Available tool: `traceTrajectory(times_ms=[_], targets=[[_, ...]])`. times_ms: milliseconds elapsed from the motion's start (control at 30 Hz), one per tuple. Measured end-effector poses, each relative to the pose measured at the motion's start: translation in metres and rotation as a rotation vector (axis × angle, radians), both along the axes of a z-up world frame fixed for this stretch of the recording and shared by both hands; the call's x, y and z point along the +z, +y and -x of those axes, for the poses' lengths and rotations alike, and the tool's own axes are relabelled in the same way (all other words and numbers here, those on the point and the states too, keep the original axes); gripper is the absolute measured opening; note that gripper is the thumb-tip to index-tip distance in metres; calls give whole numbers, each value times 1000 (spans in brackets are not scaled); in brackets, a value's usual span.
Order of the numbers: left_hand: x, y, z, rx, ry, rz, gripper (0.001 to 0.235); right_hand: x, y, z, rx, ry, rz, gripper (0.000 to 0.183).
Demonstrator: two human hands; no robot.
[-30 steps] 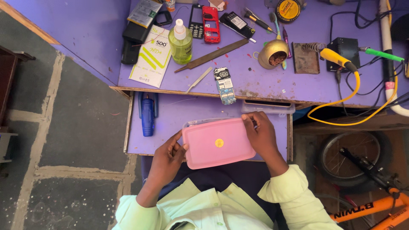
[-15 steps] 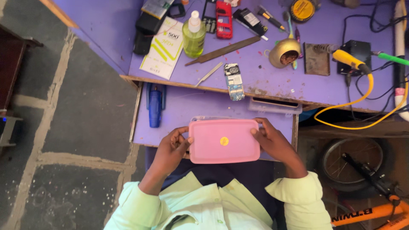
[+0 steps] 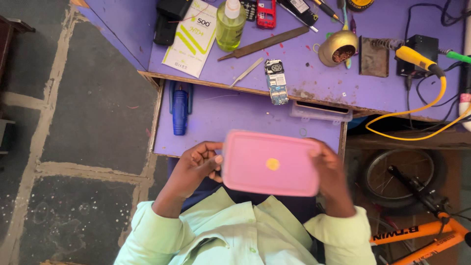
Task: The person uses a soldering iron to work on a small circuit board, then opens a pink parts box to retrieve a small component. They use tweezers to handle the component and return to soldering the circuit board on a purple workbench.
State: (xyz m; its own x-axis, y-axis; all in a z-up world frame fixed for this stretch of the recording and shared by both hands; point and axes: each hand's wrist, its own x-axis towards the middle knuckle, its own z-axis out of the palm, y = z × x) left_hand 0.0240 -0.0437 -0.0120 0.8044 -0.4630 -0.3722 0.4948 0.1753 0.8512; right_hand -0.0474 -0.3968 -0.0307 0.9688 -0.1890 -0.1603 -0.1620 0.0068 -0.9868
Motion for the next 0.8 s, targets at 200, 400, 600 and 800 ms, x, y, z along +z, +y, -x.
traceTrajectory(times_ms=[200,400,600,800], targets=[[-3,1,9,-4,9,309,48,48,-16,10,-110,-35,-190,46],[-3,8,11,35,-173,214,60,39,3,-18,-56,5,-229,50],[-3,12,16,88,-264,244,51,64,14,-32,-62,-40,-398,50],[-29,1,6,243,-109,184,25,137,10,-101,-65,-302,-384,52]])
